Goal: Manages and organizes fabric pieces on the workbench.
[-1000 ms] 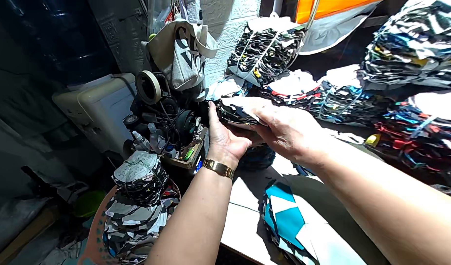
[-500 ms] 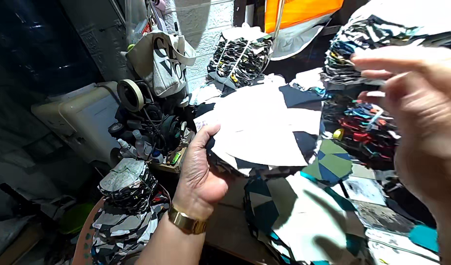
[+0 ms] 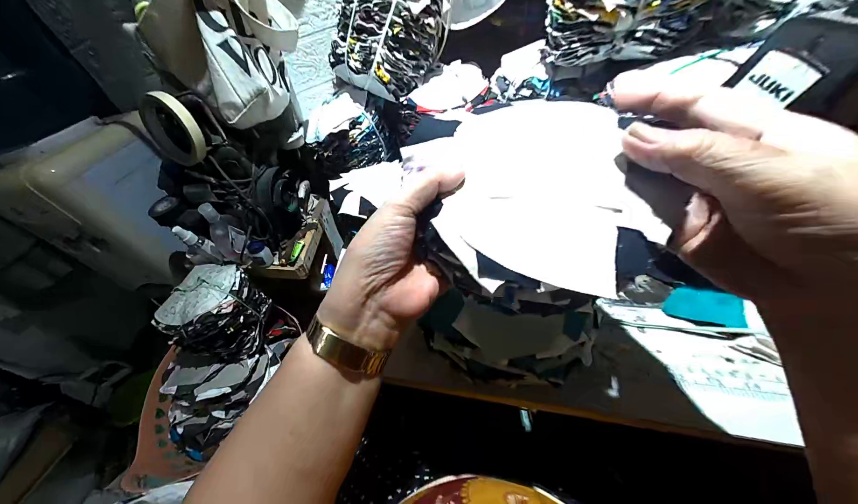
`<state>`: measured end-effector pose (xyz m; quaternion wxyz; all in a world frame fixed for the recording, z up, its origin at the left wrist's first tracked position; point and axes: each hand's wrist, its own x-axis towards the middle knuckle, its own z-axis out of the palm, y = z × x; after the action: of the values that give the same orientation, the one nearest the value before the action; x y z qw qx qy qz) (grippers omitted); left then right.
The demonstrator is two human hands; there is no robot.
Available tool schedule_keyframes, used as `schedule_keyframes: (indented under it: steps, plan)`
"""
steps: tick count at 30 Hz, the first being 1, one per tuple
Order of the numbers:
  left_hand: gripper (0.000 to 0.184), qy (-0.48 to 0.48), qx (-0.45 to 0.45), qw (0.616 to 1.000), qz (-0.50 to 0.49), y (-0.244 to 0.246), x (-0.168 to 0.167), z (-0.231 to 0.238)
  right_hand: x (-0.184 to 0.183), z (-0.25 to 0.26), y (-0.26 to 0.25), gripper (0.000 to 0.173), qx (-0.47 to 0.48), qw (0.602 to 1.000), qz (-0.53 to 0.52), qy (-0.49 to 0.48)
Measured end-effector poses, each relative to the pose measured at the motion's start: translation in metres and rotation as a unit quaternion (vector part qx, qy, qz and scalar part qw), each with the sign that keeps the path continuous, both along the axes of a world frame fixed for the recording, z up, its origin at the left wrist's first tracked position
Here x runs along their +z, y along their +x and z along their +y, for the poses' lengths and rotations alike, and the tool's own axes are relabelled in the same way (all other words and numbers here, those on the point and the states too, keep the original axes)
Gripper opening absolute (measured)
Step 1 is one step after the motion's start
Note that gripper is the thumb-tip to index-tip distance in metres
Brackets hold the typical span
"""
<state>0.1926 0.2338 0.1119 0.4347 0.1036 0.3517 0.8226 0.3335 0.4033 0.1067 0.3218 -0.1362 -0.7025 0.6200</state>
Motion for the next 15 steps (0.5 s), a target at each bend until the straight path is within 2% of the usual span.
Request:
schedule_keyframes:
  steps: [5, 10, 11, 13, 15]
  plan:
    - [0.012, -0.036, 0.007, 0.997, 0.075, 0.010, -0.011, 0.002, -0.022, -0.007, 0.013, 0.047, -0.058, 0.997, -0.056, 0.009]
    - [0.015, -0.070, 0.049, 0.994, 0.071, 0.017, -0.024, 0.000, -0.046, -0.014, 0.012, 0.051, -0.062, 0.993, -0.099, -0.036]
    - [0.022, -0.084, 0.056, 0.992, 0.077, 0.017, -0.029, 0.000, -0.051, -0.013, 0.011, 0.053, -0.058, 0.991, -0.112, -0.039]
    - [0.047, -0.118, 0.059, 0.986, 0.100, 0.013, -0.043, -0.003, -0.062, -0.011, 0.009, 0.055, -0.060, 0.989, -0.132, -0.041]
    - [0.056, -0.127, 0.073, 0.984, 0.099, 0.011, -0.049, -0.005, -0.066, -0.008, 0.009, 0.056, -0.061, 0.987, -0.142, -0.037]
